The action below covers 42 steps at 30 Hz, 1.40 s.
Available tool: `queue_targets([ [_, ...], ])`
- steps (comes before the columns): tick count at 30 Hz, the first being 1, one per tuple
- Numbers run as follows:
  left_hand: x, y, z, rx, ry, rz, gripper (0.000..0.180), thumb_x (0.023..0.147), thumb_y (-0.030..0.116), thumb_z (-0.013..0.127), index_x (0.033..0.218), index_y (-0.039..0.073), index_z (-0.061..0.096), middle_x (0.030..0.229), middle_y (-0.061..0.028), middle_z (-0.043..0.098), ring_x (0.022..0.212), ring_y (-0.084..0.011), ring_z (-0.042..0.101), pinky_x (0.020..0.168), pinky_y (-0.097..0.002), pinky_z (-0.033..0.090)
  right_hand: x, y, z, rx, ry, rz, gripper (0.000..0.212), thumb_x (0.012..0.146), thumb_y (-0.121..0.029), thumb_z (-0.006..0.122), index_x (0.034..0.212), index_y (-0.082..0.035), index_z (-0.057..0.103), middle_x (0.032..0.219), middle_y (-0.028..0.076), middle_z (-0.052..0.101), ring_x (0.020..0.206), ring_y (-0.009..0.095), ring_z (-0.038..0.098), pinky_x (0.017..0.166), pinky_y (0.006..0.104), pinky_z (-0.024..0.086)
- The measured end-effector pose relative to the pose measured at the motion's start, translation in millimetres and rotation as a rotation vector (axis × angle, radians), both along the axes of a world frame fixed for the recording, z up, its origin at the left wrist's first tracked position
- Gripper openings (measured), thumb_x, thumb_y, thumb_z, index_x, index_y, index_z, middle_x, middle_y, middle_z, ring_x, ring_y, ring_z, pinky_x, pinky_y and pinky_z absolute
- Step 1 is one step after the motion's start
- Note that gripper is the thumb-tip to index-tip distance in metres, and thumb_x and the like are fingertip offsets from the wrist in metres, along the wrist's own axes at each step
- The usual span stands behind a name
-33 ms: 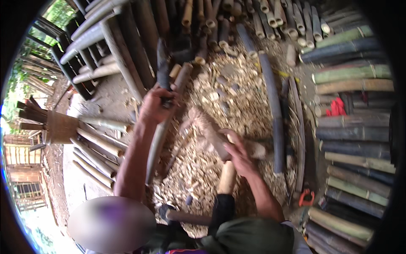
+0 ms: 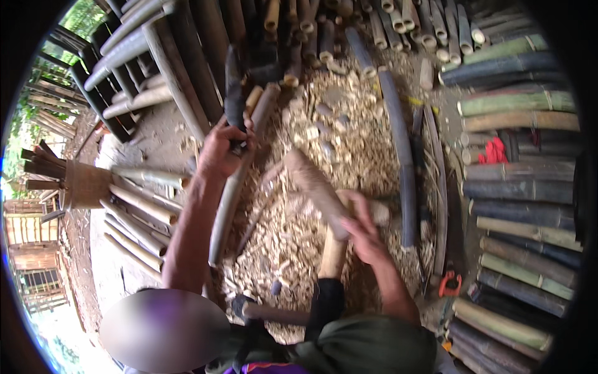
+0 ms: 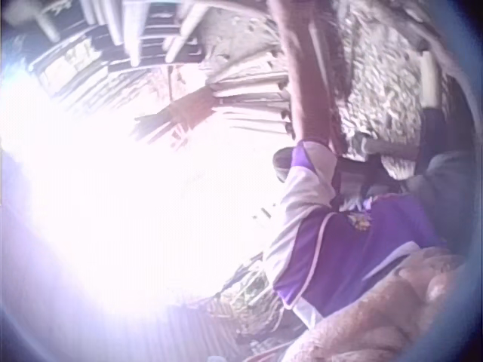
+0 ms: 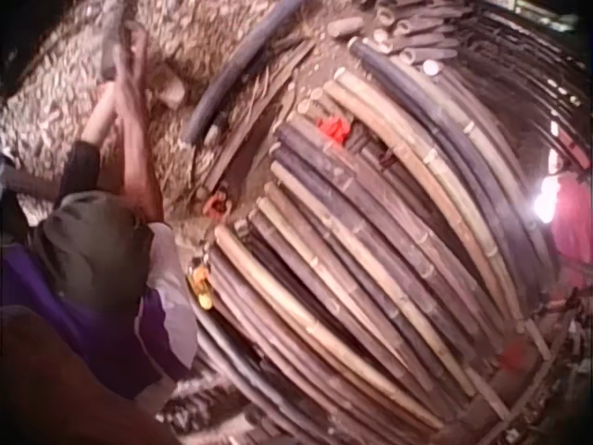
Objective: The person is carving a bamboo pole using a chisel and a wooden mallet. They repeatedly strike the chisel to hollow out the interior of the bamboo, then use a smaller tool to refine the opening.
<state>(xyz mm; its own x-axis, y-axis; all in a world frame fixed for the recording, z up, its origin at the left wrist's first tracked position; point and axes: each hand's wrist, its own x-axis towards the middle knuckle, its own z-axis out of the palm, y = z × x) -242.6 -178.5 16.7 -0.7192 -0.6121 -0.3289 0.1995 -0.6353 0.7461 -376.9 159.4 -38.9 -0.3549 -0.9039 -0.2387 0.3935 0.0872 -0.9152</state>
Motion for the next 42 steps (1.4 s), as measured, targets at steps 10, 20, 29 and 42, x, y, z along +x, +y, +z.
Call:
queue_targets([
  [10,63,46,-30,0.053,0.033,-0.221,0.071,0.069,-0.015,0.056,0.136,0.006,0.047,0.104,-0.0076,0.063,0.083,-0.0188,0.062,0.072,-0.0332,0.053,-13,187,25,0.352,-0.179,-0.406,0.075,0.080,-0.016,0.072,0.143,-0.006,0.034,0.099,0.015,0.063,0.077,0.023,0.066,0.066,0.0350,0.060],
  [20,41,73,-46,-0.194,-0.251,-0.383,0.042,0.086,0.011,0.068,0.126,0.005,0.057,0.086,-0.0014,0.062,0.067,-0.0108,0.059,0.067,-0.0288,0.053,34,193,10,0.521,-0.041,-0.282,0.099,0.068,-0.006,0.072,0.153,-0.006,0.021,0.115,0.014,0.055,0.080,0.019,0.064,0.061,0.0338,0.058],
  [29,32,85,-87,-0.925,-0.454,-0.682,0.041,0.090,0.033,0.066,0.116,0.001,0.067,0.089,-0.0085,0.066,0.083,-0.0178,0.060,0.077,-0.0340,0.048,89,223,-15,0.732,0.054,-0.308,0.096,0.073,-0.006,0.074,0.153,0.002,0.020,0.135,0.019,0.049,0.120,0.027,0.053,0.102,0.0381,0.043],
  [42,11,89,-72,-1.291,-0.570,-0.843,0.041,0.079,0.025,0.083,0.110,0.005,0.064,0.083,-0.0101,0.067,0.076,-0.0227,0.064,0.071,-0.0387,0.050,96,251,-49,0.816,-0.064,-0.185,0.099,0.079,-0.006,0.074,0.155,0.004,0.012,0.137,0.020,0.051,0.121,0.026,0.054,0.102,0.0375,0.044],
])
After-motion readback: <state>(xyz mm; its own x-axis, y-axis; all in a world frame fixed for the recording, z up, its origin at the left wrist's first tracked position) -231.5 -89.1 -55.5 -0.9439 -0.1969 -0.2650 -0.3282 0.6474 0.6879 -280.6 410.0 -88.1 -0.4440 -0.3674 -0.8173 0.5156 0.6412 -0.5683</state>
